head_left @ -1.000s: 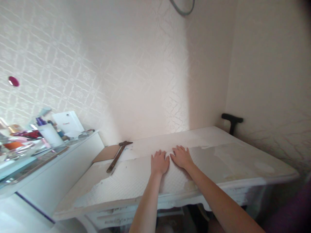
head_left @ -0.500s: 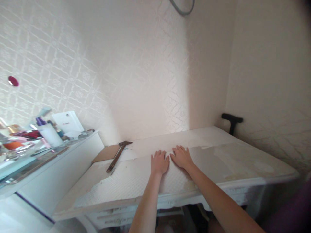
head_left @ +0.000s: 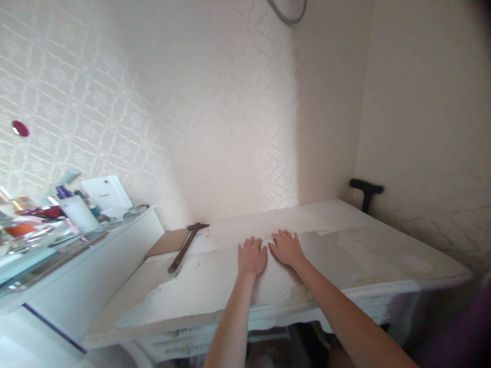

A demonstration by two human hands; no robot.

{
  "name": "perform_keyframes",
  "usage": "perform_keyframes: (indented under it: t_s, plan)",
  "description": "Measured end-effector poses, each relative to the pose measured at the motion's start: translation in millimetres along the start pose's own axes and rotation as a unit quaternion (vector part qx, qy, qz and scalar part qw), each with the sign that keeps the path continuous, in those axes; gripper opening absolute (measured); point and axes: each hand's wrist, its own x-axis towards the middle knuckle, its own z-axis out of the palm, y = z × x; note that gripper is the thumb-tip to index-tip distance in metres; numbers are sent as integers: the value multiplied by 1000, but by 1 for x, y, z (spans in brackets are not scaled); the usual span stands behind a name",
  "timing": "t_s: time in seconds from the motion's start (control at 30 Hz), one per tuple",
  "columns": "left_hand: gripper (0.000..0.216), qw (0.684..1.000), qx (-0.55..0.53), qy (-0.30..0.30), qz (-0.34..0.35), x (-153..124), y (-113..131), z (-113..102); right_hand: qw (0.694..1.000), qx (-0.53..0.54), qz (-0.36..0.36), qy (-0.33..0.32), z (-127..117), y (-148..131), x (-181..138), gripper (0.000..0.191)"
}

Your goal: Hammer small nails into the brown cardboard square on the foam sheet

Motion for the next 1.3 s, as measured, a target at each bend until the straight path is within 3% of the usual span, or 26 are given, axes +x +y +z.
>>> perform_keyframes:
  t_s: [1.3]
  plan:
    - [49, 1000, 1, 5, 0, -1, 1, -1, 1000, 1, 0, 1, -1, 0, -1, 53]
